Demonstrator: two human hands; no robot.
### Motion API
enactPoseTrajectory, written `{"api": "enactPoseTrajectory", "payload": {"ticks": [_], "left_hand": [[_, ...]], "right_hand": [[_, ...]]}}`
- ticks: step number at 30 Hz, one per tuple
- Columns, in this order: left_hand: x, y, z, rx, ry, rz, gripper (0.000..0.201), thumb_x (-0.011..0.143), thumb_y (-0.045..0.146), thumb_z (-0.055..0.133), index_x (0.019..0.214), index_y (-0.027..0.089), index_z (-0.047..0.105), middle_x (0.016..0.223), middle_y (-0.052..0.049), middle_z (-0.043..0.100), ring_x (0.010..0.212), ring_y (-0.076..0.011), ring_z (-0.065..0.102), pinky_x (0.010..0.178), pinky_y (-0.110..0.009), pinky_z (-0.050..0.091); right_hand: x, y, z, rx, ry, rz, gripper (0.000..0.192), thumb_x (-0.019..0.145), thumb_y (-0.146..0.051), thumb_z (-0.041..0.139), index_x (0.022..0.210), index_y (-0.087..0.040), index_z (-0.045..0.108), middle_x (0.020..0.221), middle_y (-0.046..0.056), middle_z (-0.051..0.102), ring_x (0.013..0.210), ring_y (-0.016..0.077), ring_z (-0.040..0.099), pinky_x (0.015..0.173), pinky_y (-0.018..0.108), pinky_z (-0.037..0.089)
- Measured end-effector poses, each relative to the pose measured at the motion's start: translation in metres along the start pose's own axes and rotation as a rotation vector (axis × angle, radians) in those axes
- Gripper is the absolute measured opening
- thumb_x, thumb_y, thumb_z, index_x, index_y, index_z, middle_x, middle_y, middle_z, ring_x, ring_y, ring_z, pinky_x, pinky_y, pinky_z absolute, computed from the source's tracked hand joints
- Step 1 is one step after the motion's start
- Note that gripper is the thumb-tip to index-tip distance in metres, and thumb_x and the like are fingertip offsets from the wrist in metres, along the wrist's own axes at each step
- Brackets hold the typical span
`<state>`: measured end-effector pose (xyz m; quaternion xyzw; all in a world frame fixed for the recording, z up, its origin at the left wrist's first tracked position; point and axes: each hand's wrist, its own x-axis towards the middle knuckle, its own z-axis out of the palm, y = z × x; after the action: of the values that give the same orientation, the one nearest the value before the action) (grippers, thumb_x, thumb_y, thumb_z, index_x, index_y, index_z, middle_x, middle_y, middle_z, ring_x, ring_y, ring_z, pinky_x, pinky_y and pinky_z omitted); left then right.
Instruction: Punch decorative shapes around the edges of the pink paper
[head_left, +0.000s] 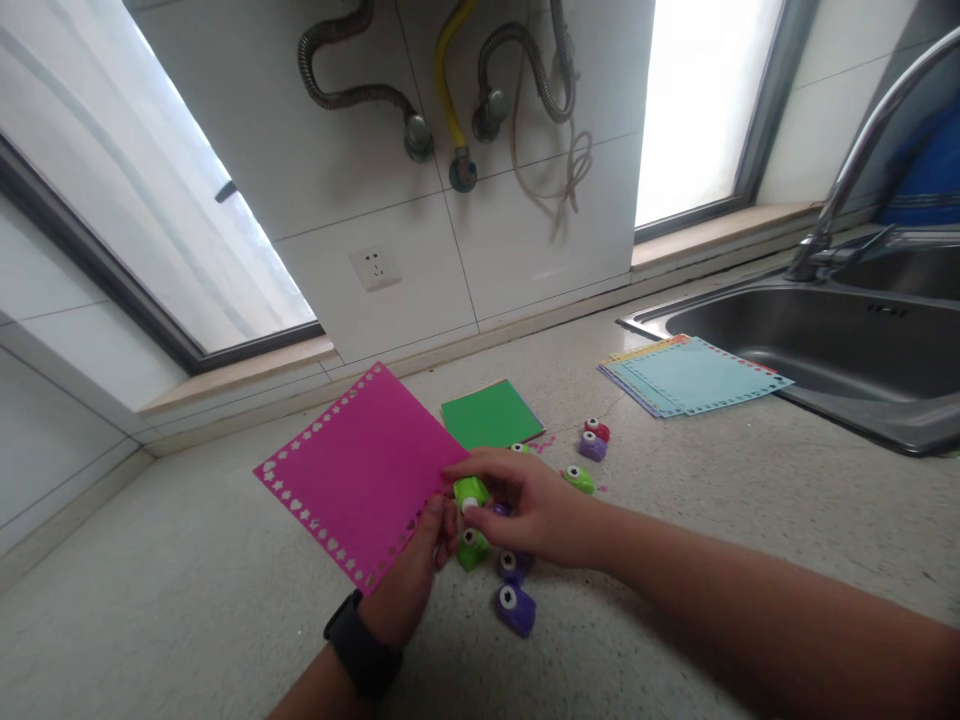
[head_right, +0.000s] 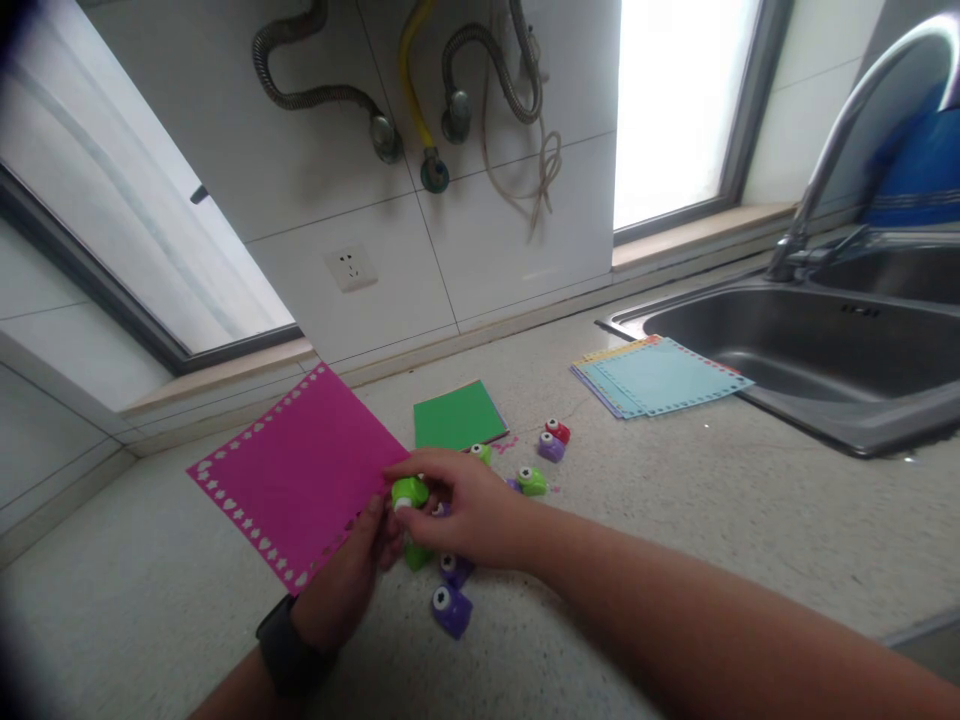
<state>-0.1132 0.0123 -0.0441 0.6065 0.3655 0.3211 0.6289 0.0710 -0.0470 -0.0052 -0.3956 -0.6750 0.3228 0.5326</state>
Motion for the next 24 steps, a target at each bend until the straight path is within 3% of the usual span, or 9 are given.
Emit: {"api": "enactPoseTrajectory", "payload": {"ticks": [3, 6, 8, 10, 12, 13, 18, 21, 24], "left_hand": [[-0.002, 0.009, 0.000, 0.121, 0.008, 0.077, 0.030, 0.082, 0.050, 0.073, 0.087, 0.021, 0.068, 0.082, -0.002, 0.065, 0.073, -0.0161, 0.056, 0.069, -0.027, 0.044], [0.000, 0.015, -0.001, 0.156, 0.064, 0.091, 0.020, 0.080, 0.037, 0.077, 0.078, 0.019, 0.068, 0.063, 0.002, 0.061, 0.057, -0.0127, 0.052, 0.059, -0.026, 0.042], [0.004, 0.016, -0.003, -0.008, 0.112, 0.107, 0.014, 0.076, 0.028, 0.080, 0.080, 0.019, 0.070, 0.065, 0.002, 0.065, 0.057, -0.0124, 0.055, 0.059, -0.025, 0.044], [0.008, 0.019, -0.006, -0.295, 0.161, 0.120, 0.023, 0.077, 0.026, 0.078, 0.099, 0.024, 0.072, 0.091, 0.000, 0.075, 0.077, -0.0157, 0.065, 0.071, -0.027, 0.051], [0.010, 0.023, -0.011, -0.540, 0.179, 0.046, 0.027, 0.084, 0.031, 0.070, 0.110, 0.026, 0.070, 0.109, -0.001, 0.076, 0.091, -0.0187, 0.069, 0.081, -0.031, 0.054], [0.010, 0.025, -0.013, -0.611, 0.169, -0.028, 0.022, 0.085, 0.034, 0.066, 0.105, 0.024, 0.072, 0.104, -0.003, 0.077, 0.089, -0.0199, 0.070, 0.081, -0.033, 0.056], [0.004, 0.028, -0.017, -0.648, -0.117, -0.138, 0.041, 0.087, 0.053, 0.060, 0.103, 0.018, 0.074, 0.096, -0.011, 0.078, 0.093, -0.0279, 0.073, 0.083, -0.041, 0.059], [-0.001, 0.023, -0.011, -0.493, -0.233, -0.140, 0.030, 0.083, 0.030, 0.075, 0.109, 0.018, 0.072, 0.100, -0.010, 0.078, 0.089, -0.0244, 0.075, 0.084, -0.036, 0.059], [-0.003, 0.020, -0.006, -0.339, -0.258, -0.178, 0.036, 0.080, 0.021, 0.079, 0.115, 0.016, 0.070, 0.103, -0.013, 0.078, 0.083, -0.0230, 0.076, 0.080, -0.035, 0.061]], "right_hand": [[0.002, -0.003, -0.011, 0.014, 0.028, 0.041, 0.036, 0.083, -0.023, 0.067, 0.120, -0.020, 0.067, 0.115, 0.009, 0.068, 0.088, 0.0166, 0.062, 0.071, 0.030, 0.051], [0.006, -0.007, -0.036, 0.066, 0.022, 0.097, 0.033, 0.084, -0.027, 0.069, 0.116, -0.019, 0.069, 0.108, 0.008, 0.068, 0.085, 0.0159, 0.062, 0.070, 0.030, 0.052], [0.007, -0.010, -0.056, 0.123, -0.040, 0.155, 0.033, 0.085, -0.030, 0.070, 0.116, -0.019, 0.069, 0.098, 0.006, 0.069, 0.077, 0.0138, 0.061, 0.065, 0.028, 0.051], [0.008, -0.011, -0.075, 0.163, -0.112, 0.178, 0.032, 0.086, -0.031, 0.070, 0.115, -0.017, 0.069, 0.087, 0.003, 0.067, 0.070, 0.0113, 0.060, 0.060, 0.024, 0.048], [0.008, -0.013, -0.090, 0.146, -0.225, 0.220, 0.032, 0.087, -0.031, 0.070, 0.115, -0.016, 0.070, 0.082, 0.002, 0.066, 0.067, 0.0097, 0.059, 0.058, 0.021, 0.047], [0.008, -0.013, -0.095, 0.139, -0.270, 0.246, 0.032, 0.087, -0.030, 0.070, 0.115, -0.016, 0.070, 0.083, 0.002, 0.066, 0.067, 0.0095, 0.060, 0.058, 0.021, 0.047], [0.006, -0.016, -0.104, 0.090, -0.445, 0.348, 0.026, 0.087, -0.023, 0.068, 0.111, -0.015, 0.071, 0.082, 0.001, 0.066, 0.066, 0.0082, 0.058, 0.059, 0.020, 0.046], [0.006, -0.017, -0.105, 0.073, -0.465, 0.336, 0.025, 0.087, -0.022, 0.067, 0.110, -0.014, 0.071, 0.083, 0.001, 0.066, 0.066, 0.0072, 0.055, 0.059, 0.019, 0.044], [0.006, -0.016, -0.107, 0.105, -0.471, 0.335, 0.026, 0.088, -0.024, 0.067, 0.112, -0.014, 0.070, 0.084, 0.000, 0.065, 0.065, 0.0065, 0.054, 0.059, 0.019, 0.044]]}}
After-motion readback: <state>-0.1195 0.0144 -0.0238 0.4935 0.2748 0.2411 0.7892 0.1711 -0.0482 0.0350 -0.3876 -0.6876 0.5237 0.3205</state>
